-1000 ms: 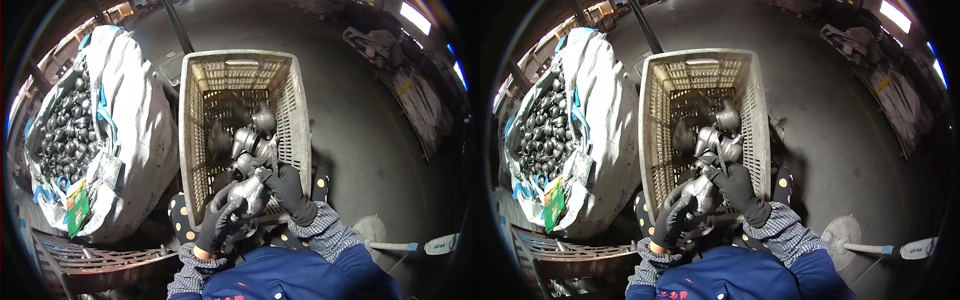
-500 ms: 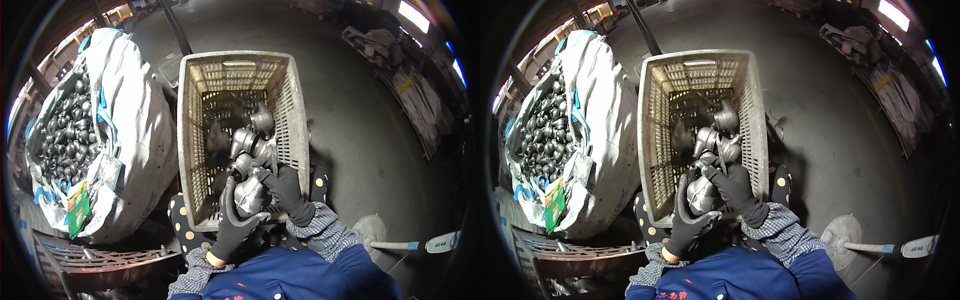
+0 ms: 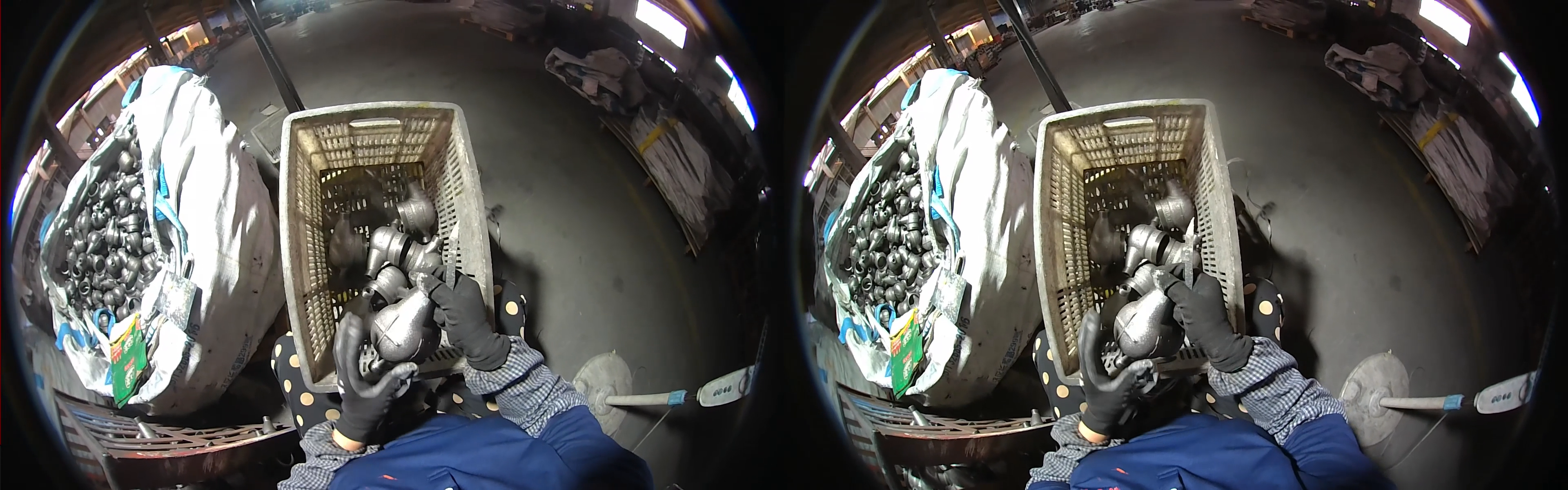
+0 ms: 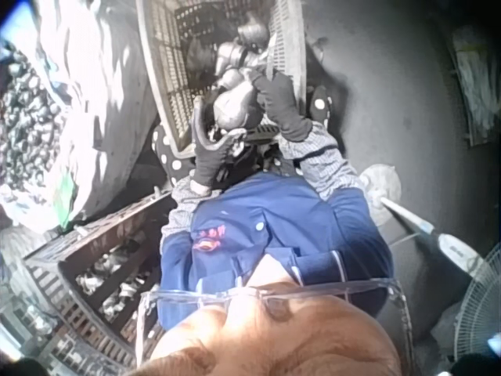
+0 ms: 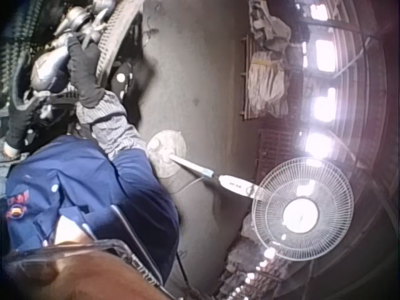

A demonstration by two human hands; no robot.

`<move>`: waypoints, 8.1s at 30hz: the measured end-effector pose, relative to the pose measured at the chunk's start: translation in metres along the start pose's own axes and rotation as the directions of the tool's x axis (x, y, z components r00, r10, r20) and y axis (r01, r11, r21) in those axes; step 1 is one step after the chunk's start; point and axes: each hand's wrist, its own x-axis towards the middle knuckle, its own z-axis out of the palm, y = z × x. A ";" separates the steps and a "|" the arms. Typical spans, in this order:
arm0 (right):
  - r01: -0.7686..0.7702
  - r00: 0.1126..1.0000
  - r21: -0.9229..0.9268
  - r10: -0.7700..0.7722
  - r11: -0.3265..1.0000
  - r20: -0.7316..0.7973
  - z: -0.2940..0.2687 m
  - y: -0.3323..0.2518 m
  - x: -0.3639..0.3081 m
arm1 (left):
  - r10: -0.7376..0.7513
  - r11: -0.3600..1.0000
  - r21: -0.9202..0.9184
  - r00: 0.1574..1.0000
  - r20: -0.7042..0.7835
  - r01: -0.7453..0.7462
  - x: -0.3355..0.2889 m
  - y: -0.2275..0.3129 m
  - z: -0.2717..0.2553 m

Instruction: The person uses a small hand tool to scrape the surfaces and edges of metal fittings, picks up new items from a large bag, and places finished ones into a plastic crate.

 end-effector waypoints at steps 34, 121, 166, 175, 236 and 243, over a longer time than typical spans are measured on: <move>0.068 0.925 -0.362 0.078 0.930 0.371 0.026 -0.014 0.020 | -0.605 0.037 -0.873 0.707 0.367 0.485 0.014 -0.026 -0.054; 0.720 0.694 -0.690 0.092 -0.081 0.714 0.040 -0.062 0.001 | -0.309 -0.906 -0.423 0.647 0.697 0.023 -0.003 -0.041 -0.013; 0.724 0.689 -0.689 0.002 -0.023 0.725 0.037 -0.054 -0.010 | -0.402 -0.823 -0.551 0.546 0.735 0.136 -0.004 -0.040 -0.009; 0.749 0.659 -0.633 0.131 -0.194 0.740 0.054 -0.067 -0.015 | -0.409 -0.807 -0.568 0.539 0.737 0.164 0.006 -0.030 -0.014; 0.571 0.779 -0.812 0.234 0.120 0.582 0.039 -0.088 0.005 | -0.469 -0.715 -0.662 0.550 0.691 0.223 0.011 -0.023 -0.011; 0.702 0.712 -0.707 0.072 -0.091 0.698 0.044 -0.078 -0.010 | -0.452 -0.724 -0.650 0.555 0.699 0.230 0.007 -0.026 -0.008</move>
